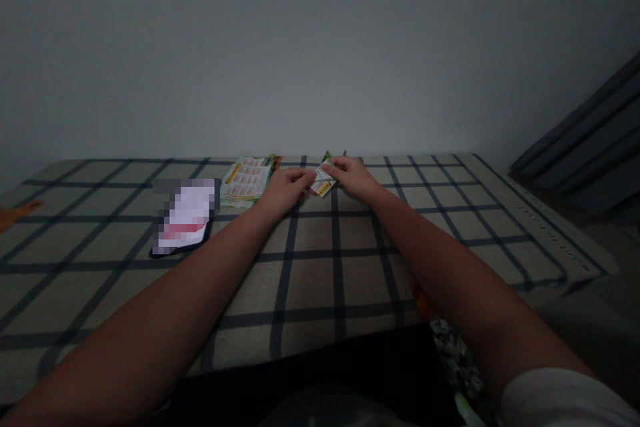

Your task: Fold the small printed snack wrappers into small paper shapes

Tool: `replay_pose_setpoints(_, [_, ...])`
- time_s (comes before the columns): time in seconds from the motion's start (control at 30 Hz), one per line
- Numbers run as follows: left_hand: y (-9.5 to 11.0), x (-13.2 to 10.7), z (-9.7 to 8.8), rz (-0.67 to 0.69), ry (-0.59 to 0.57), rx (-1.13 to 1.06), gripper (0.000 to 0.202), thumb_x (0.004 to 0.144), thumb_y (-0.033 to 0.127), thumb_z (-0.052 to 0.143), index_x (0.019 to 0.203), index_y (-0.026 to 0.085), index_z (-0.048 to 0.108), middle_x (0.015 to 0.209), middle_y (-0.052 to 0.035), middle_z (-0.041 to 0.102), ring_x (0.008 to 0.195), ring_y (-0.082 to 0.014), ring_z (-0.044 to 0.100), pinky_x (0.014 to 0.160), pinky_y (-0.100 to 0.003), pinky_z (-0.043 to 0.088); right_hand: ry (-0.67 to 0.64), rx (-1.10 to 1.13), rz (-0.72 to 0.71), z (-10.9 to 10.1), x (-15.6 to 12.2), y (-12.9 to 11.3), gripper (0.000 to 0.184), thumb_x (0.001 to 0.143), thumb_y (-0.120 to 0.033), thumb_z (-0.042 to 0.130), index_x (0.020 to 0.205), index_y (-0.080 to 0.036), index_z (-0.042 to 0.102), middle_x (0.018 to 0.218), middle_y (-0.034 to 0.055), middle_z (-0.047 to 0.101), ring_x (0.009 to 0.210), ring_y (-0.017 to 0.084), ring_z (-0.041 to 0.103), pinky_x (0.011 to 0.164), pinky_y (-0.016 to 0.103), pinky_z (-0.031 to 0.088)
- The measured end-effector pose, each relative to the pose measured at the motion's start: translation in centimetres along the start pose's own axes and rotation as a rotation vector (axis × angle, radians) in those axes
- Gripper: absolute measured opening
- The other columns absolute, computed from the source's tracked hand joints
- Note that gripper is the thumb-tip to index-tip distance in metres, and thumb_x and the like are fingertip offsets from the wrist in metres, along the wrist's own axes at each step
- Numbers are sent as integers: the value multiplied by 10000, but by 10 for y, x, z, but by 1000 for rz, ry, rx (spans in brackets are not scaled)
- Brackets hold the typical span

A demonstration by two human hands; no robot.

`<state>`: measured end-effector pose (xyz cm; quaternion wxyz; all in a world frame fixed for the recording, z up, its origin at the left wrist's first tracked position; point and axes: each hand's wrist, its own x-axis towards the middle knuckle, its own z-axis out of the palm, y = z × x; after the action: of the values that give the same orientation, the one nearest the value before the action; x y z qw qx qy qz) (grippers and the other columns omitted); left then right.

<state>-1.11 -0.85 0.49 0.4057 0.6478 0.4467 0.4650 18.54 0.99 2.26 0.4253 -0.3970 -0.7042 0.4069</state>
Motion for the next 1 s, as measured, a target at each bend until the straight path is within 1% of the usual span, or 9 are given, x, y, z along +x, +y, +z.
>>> replay_pose_setpoints(0.13, [1, 0, -1, 10, 4, 32, 385, 814, 531, 713, 918, 176, 819, 757, -51, 751, 622, -159, 579, 579, -258, 420, 7, -27, 4, 0, -1, -1, 328, 893, -469, 661, 753, -173, 628, 760, 30, 650, 724, 150, 570, 652, 277, 444])
replay_pose_setpoints(0.23, [0, 0, 0, 3, -26, 16, 396, 820, 539, 705, 944, 181, 820, 765, -50, 758, 612, -152, 577, 572, -250, 421, 23, -68, -11, 0, 0, 1, 364, 888, -498, 655, 727, -174, 613, 730, 18, 626, 699, 144, 546, 631, 274, 419])
replay_pose_setpoints(0.33, [0, 0, 0, -9, -39, -22, 408, 819, 550, 711, 955, 180, 818, 757, -58, 761, 599, -148, 579, 573, -250, 434, 33, -94, -34, -1, 1, 5, 373, 891, -515, 644, 740, -175, 622, 735, 17, 624, 692, 142, 531, 633, 277, 407])
replay_pose_setpoints(0.43, [1, 0, 1, -36, -53, -63, 444, 803, 584, 728, 941, 171, 816, 746, -75, 760, 609, -157, 599, 581, -259, 455, 33, -110, -47, -2, 2, 7, 362, 896, -511, 636, 755, -177, 631, 753, 20, 632, 700, 145, 529, 640, 281, 406])
replay_pose_setpoints(0.53, [1, 0, 2, -50, -72, -65, 464, 789, 614, 738, 915, 173, 815, 726, -75, 753, 578, -145, 576, 563, -257, 443, 42, -129, -50, -3, 1, 7, 356, 895, -501, 631, 751, -175, 634, 754, 18, 630, 707, 144, 527, 643, 280, 399])
replay_pose_setpoints(0.67, [2, -1, 2, -52, -78, -54, 454, 776, 606, 749, 907, 177, 818, 721, -73, 753, 577, -146, 575, 566, -261, 444, 44, -134, -52, -3, 1, 6, 341, 890, -484, 629, 753, -172, 642, 751, 19, 630, 711, 146, 527, 654, 282, 398])
replay_pose_setpoints(0.9, [3, -2, 0, -39, -67, 18, 370, 796, 523, 718, 893, 179, 817, 734, -72, 753, 553, -141, 540, 533, -258, 382, 1, -131, -57, -4, 1, 6, 312, 880, -459, 618, 780, -166, 652, 756, 27, 634, 712, 153, 536, 660, 287, 401])
replay_pose_setpoints(1.0, [2, -1, -1, -64, -78, 39, 359, 789, 519, 708, 866, 181, 804, 673, -58, 712, 507, -132, 488, 496, -257, 320, 6, -140, -60, -4, 1, 6, 324, 871, -472, 617, 776, -164, 648, 747, 21, 619, 705, 148, 525, 663, 286, 395])
